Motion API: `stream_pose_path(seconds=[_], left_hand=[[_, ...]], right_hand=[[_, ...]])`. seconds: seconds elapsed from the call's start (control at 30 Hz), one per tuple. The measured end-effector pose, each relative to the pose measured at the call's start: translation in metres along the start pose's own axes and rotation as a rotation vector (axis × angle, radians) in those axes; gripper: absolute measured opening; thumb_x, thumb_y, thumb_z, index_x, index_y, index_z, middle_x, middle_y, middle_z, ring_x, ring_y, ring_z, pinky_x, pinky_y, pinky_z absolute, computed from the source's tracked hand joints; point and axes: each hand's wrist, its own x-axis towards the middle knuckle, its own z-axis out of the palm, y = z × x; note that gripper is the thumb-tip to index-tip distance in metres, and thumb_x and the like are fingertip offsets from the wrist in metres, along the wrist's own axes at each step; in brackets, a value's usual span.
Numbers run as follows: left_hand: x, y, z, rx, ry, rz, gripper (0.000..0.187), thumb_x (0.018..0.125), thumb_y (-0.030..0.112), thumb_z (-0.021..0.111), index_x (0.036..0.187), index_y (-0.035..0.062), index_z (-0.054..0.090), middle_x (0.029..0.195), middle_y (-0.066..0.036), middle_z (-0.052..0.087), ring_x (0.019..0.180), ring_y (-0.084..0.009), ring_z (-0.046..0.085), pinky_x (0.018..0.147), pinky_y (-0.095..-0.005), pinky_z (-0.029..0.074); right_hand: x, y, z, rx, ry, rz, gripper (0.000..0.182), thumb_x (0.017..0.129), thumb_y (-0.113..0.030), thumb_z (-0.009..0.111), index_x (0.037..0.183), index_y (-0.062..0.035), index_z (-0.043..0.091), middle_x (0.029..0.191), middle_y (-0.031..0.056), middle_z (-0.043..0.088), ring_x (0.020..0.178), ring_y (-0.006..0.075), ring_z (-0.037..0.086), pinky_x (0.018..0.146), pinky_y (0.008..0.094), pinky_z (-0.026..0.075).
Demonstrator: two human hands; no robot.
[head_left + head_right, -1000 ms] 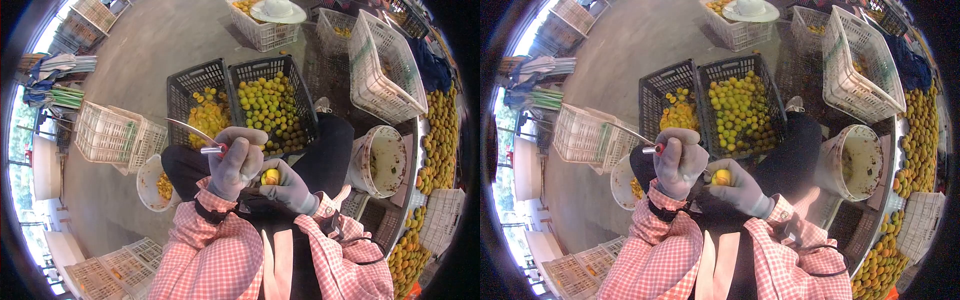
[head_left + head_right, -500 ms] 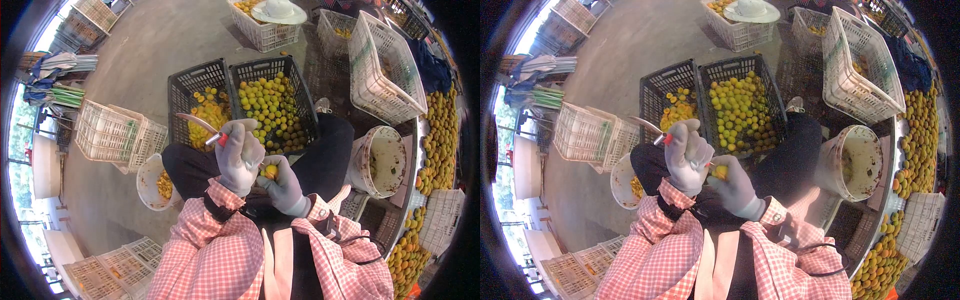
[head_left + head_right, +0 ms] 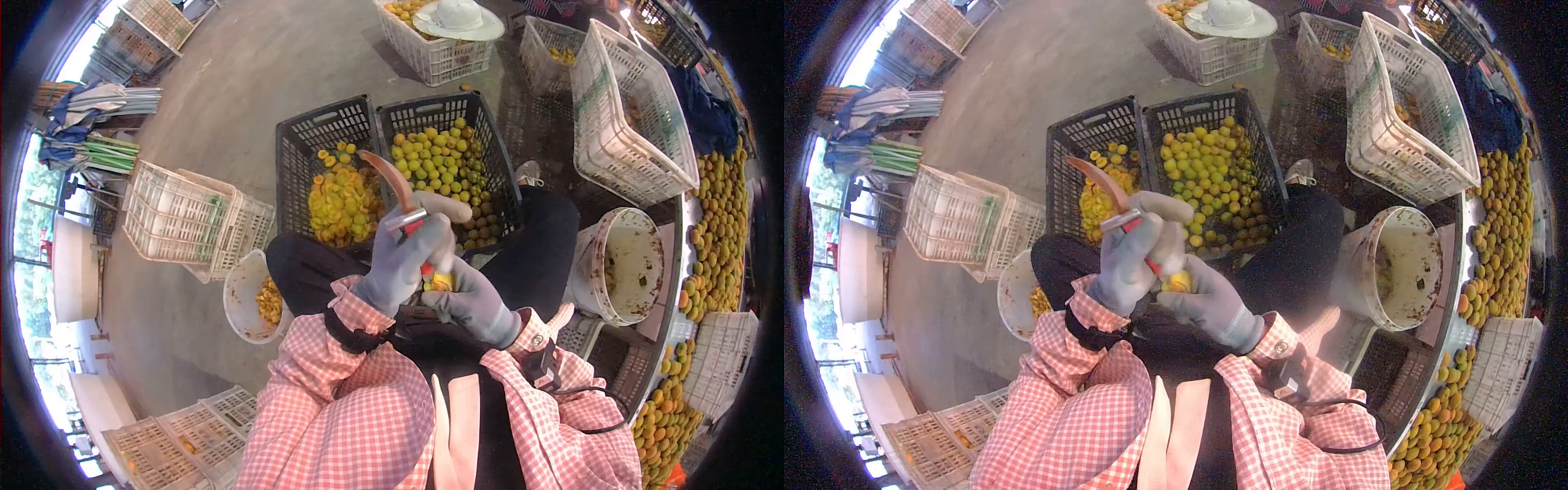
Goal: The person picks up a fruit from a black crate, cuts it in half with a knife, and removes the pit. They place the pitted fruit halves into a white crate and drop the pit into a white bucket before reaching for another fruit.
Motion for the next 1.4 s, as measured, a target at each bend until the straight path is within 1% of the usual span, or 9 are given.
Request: stream_pose_path(seconds=[0.23,0.43,0.5,0.73,1.03,1.1,1.17,1.23,1.4], left_hand=[[-0.006,-0.005,0.005,-0.197,0.168,-0.039,0.023,0.095,0.022,0.054,0.098,-0.0011,0.057,0.051,0.005,0.039,0.040,-0.0041,0.033,0.040,-0.0218,0.026],[-0.011,-0.013,0.005,-0.156,0.231,0.010,0.023,0.095,0.022,0.055,0.095,-0.0012,0.056,0.050,0.004,0.037,0.040,-0.0050,0.032,0.039,-0.0229,0.025],[-0.013,-0.014,-0.002,-0.180,0.239,-0.021,0.024,0.095,0.022,0.055,0.095,-0.0014,0.056,0.050,0.004,0.037,0.040,-0.0053,0.033,0.039,-0.0231,0.025],[-0.016,-0.023,-0.017,-0.258,0.162,-0.151,0.028,0.095,0.026,0.056,0.093,-0.0023,0.056,0.050,0.003,0.040,0.041,-0.0054,0.035,0.040,-0.0231,0.026],[-0.016,-0.007,-0.005,0.050,-0.027,-0.152,0.020,0.091,0.019,0.061,0.088,-0.0008,0.062,0.071,-0.004,0.061,0.062,-0.0106,0.057,0.056,-0.0238,0.044],[-0.017,-0.009,0.006,0.282,-0.007,-0.106,0.016,0.089,0.015,0.062,0.084,0.0004,0.064,0.078,-0.006,0.065,0.068,-0.0123,0.061,0.060,-0.0248,0.047],[-0.018,-0.011,0.011,0.614,-0.136,0.217,0.009,0.086,0.008,0.064,0.080,0.0022,0.066,0.085,-0.007,0.068,0.072,-0.0127,0.063,0.065,-0.0252,0.049],[-0.019,-0.014,0.009,0.556,-0.048,0.146,0.008,0.087,0.009,0.063,0.083,0.0023,0.066,0.083,-0.007,0.067,0.070,-0.0116,0.062,0.063,-0.0243,0.047],[-0.015,-0.014,0.011,0.159,0.287,-0.004,0.024,0.093,0.022,0.060,0.089,-0.0018,0.059,0.055,0.001,0.049,0.041,-0.0050,0.040,0.039,-0.0214,0.028]], right_hand=[[0.003,0.017,0.005,0.001,0.144,-0.108,0.034,0.087,-0.011,0.065,0.113,-0.0068,0.045,0.086,0.0007,0.053,0.066,0.0058,0.049,0.055,0.0197,0.040],[0.009,0.020,0.010,-0.859,0.445,-0.645,0.035,0.085,-0.009,0.067,0.111,-0.0062,0.044,0.084,0.0030,0.053,0.063,0.0080,0.049,0.053,0.0197,0.039],[0.006,0.008,0.008,0.240,0.218,0.060,0.034,0.083,-0.007,0.068,0.108,-0.0069,0.045,0.084,0.0033,0.053,0.059,0.0084,0.049,0.049,0.0198,0.037],[0.007,0.015,-0.008,0.455,0.002,0.177,0.033,0.086,-0.009,0.066,0.109,-0.0095,0.043,0.083,0.0008,0.051,0.057,0.0058,0.046,0.046,0.0188,0.033],[0.007,0.025,-0.002,0.089,0.056,0.080,0.031,0.090,-0.009,0.062,0.116,-0.0097,0.045,0.084,0.0013,0.055,0.066,0.0071,0.052,0.055,0.0217,0.043],[0.022,0.058,-0.011,-0.292,0.105,-0.444,0.022,0.089,-0.005,0.060,0.110,-0.0067,0.052,0.091,0.0041,0.059,0.082,0.0130,0.058,0.071,0.0280,0.049],[0.008,0.034,0.000,-0.101,0.032,-0.196,0.034,0.089,-0.008,0.060,0.122,-0.0073,0.050,0.114,0.0056,0.056,0.108,0.0172,0.055,0.088,0.0318,0.045],[0.011,0.024,0.006,-0.756,0.205,-0.590,0.024,0.086,-0.005,0.062,0.108,-0.0027,0.053,0.102,0.0104,0.060,0.097,0.0212,0.060,0.081,0.0338,0.048],[0.016,0.019,-0.006,-0.919,0.205,-0.478,0.043,0.080,-0.019,0.072,0.113,-0.0048,0.048,0.105,0.0187,0.058,0.096,0.0341,0.059,0.080,0.0370,0.047]])
